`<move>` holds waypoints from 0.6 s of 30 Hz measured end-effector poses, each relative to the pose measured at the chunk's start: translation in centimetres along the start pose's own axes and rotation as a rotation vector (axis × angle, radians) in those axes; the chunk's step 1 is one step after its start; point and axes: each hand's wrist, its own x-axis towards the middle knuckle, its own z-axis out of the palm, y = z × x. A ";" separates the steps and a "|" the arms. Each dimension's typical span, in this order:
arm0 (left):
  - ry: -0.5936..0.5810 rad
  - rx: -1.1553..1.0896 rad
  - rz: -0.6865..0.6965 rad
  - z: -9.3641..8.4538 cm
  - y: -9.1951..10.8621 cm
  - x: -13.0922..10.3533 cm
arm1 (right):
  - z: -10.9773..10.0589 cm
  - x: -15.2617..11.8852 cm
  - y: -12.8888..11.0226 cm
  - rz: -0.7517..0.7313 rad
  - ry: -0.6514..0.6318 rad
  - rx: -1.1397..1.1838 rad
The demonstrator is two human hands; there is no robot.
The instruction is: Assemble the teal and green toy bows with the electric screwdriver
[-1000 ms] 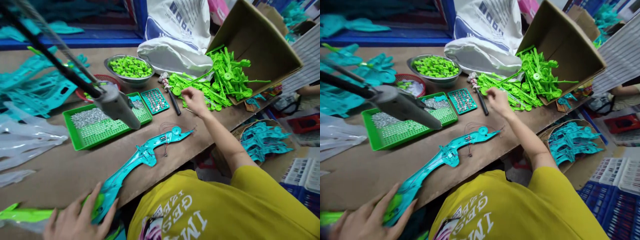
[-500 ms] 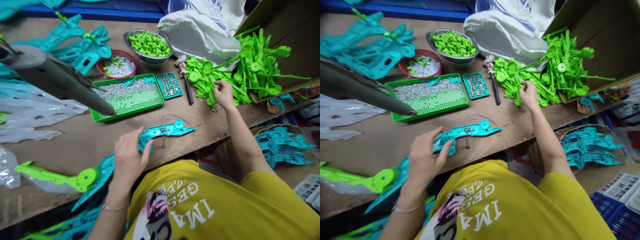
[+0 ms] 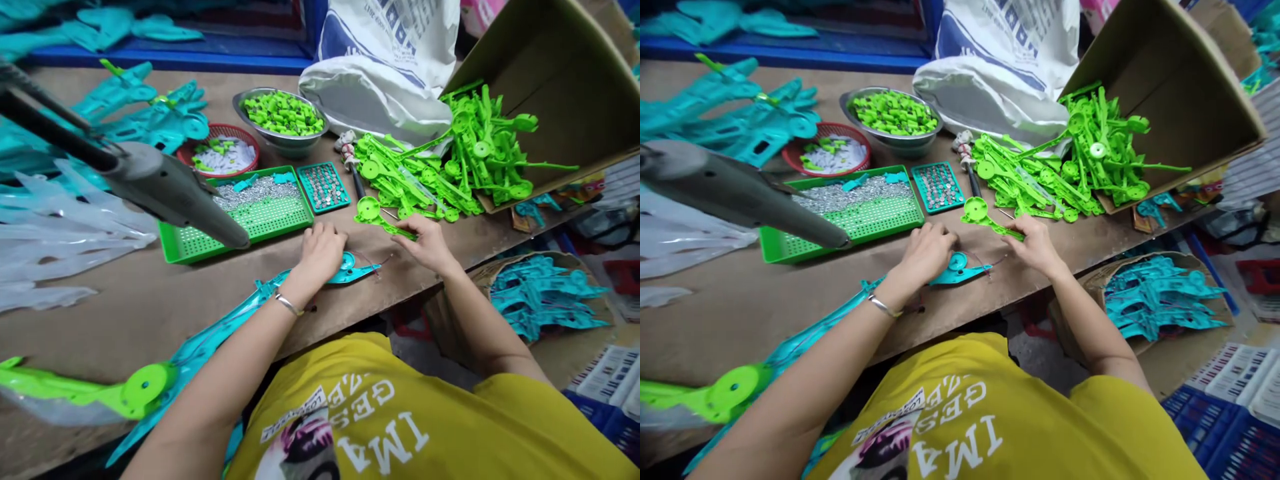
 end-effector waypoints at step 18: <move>-0.329 -0.102 0.220 -2.3 0.8 1.2 | -0.2 -1.0 0.4 0.225 -0.027 0.088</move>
